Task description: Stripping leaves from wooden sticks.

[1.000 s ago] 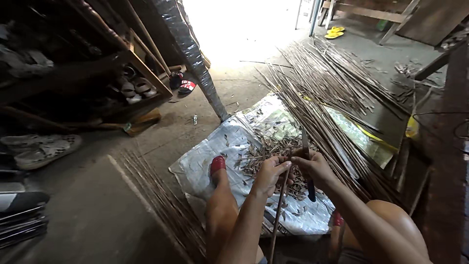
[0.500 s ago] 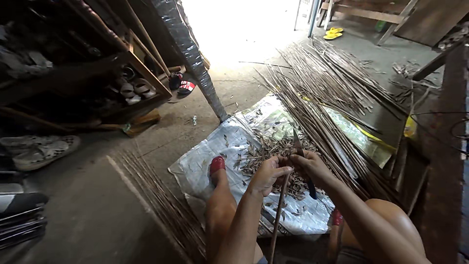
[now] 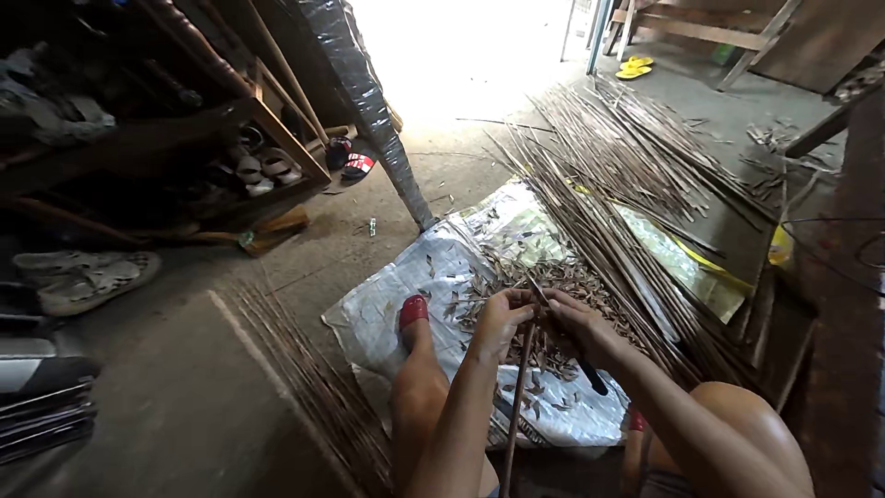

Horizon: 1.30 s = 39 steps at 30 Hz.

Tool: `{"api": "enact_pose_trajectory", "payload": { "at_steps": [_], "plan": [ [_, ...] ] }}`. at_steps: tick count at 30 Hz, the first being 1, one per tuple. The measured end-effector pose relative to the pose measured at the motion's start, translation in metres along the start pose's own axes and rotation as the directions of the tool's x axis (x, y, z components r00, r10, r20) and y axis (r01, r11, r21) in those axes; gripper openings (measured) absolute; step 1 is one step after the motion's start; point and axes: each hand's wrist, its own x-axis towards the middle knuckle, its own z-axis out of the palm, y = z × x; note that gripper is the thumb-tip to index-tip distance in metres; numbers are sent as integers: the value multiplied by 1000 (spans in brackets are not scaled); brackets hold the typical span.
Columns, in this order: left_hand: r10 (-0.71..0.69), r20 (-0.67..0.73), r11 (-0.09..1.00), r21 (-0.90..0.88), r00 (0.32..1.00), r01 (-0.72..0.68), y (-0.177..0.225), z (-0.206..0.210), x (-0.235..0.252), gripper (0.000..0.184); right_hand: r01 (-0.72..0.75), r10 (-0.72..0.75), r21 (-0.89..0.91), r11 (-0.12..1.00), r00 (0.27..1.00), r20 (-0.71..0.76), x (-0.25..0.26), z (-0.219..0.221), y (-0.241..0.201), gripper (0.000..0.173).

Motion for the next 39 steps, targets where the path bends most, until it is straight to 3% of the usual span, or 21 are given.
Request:
{"api": "enact_pose_trajectory", "payload": {
  "at_steps": [6,9,14,16,18,20,23,25,27,31,36,39],
  "plan": [
    [19,-35,1000,19,999,-19,0,-3,3,19,79,-79,-10,997,992,-98,2,8,9,37],
    [23,-30,1000,6,999,-22,2,-4,2,18,173,-210,-257,951,970,-124,3,6,11,40],
    [10,26,999,-50,1000,-9,5,-7,-2,16,361,-490,-668,651,872,-6,8,-8,20,40],
    [8,70,999,-50,997,-4,6,-9,-4,15,376,-558,-769,518,829,29,10,-12,21,41],
    [3,114,999,-42,993,1,6,-10,-5,18,365,-595,-802,472,804,16,12,-16,20,40],
    [-3,146,999,-32,989,8,5,-11,-6,18,329,-579,-748,576,810,-89,13,-21,16,40],
    [-8,149,999,-36,989,14,5,-11,-6,16,254,-391,-382,889,855,-341,13,-20,4,41],
    [-10,140,1000,-24,990,14,5,-11,-5,16,190,-243,-183,965,909,-339,8,-15,-3,42],
    [-9,125,1000,-13,992,11,4,-10,-4,17,148,-192,-182,972,948,-254,4,-9,-4,42],
    [-2,126,1000,-10,992,3,2,-7,-4,20,175,-239,-369,913,961,-137,1,0,-3,43],
    [-64,213,997,-25,975,71,-1,0,-6,19,160,-172,-72,984,964,-205,0,-5,-7,33],
    [-91,280,992,-61,956,112,-5,7,-7,18,137,-135,-9,991,961,-240,0,-5,-8,11]
  ]
}}
